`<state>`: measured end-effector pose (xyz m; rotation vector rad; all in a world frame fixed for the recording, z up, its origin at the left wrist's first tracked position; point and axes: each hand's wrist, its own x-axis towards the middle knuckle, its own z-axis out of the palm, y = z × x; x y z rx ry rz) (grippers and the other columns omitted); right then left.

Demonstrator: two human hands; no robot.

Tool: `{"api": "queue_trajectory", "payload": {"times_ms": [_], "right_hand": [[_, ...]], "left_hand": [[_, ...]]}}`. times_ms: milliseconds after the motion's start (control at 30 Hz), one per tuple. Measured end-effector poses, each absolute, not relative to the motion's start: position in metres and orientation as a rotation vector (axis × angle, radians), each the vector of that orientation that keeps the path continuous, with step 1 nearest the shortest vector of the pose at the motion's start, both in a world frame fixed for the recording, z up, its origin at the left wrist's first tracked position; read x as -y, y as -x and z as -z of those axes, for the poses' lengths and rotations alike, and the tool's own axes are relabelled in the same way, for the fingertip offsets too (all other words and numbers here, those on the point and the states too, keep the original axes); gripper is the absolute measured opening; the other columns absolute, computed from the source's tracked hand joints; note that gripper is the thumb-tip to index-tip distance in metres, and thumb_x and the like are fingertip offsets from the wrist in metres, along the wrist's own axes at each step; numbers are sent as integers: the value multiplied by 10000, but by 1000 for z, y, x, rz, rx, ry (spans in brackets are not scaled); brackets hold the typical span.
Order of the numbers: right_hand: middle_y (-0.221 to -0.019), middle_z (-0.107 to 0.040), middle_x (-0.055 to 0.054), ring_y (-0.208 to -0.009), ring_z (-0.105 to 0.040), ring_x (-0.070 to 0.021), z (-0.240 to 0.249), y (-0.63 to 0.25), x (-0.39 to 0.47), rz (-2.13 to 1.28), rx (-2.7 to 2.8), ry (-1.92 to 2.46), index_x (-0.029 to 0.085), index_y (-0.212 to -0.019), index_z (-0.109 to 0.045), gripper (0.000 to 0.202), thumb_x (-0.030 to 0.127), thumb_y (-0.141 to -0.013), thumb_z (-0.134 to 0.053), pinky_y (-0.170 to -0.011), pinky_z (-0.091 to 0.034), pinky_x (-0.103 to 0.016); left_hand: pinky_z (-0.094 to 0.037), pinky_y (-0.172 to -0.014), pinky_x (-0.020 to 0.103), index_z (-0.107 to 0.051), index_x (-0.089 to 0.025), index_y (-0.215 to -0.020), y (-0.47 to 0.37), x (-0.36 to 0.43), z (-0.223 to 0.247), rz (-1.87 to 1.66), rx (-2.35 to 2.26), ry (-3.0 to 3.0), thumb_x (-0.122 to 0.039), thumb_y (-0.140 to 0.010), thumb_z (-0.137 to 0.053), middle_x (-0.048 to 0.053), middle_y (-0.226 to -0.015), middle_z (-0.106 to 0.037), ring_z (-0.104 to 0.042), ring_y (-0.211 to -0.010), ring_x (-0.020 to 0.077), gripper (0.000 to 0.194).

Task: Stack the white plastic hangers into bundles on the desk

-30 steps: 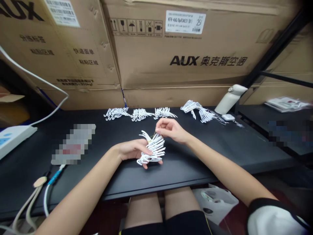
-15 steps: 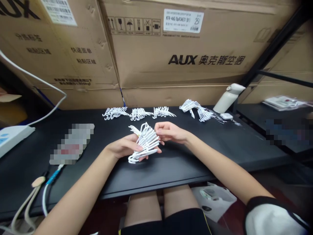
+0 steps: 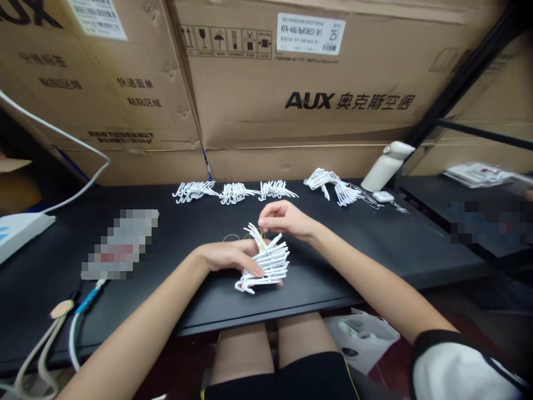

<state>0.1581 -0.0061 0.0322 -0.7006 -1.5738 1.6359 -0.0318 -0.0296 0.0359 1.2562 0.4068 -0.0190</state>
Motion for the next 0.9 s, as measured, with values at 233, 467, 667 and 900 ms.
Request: {"api": "queue_trajectory", "payload": {"times_ms": [233,467,667,900], "right_hand": [[-698,-642,-1,-567,-558,-86,-26,-151,12,-1453,1500,723,151,-761,-654,207,296,-673,-773,-538,-455,-217],[-835,-612,-34,-615,-533,-114,-24,-156,7,-1254,1431,960,175,-844,-610,365,535,-805,-563,-505,-406,-240],[-834,-580,-19,-715,-504,-129,-28,-147,29,-678,1744,956,169,-804,-597,278,439,-774,-656,-685,-414,-268],[-623,-499,26,-576,-431,-104,-20,-144,26,-852,1667,952,176,-688,-483,327,441,-879,-504,-568,-347,-244]], "left_hand": [[-503,-574,273,-672,-140,-1034,31,31,-34,-63,-464,-1225,-271,-686,-746,104,-990,-711,-627,-648,164,378],[-484,-571,241,-612,-139,-1036,22,31,-30,-540,-624,-1238,-285,-724,-751,75,-906,-662,-593,-705,140,371],[-508,-597,272,-568,-147,-882,14,35,-29,-585,-702,-1374,-314,-725,-750,5,-734,-569,-567,-686,144,294],[-524,-605,271,-555,-155,-1042,6,38,-24,-719,-720,-1380,-338,-685,-780,26,-853,-583,-580,-752,156,460]]}}
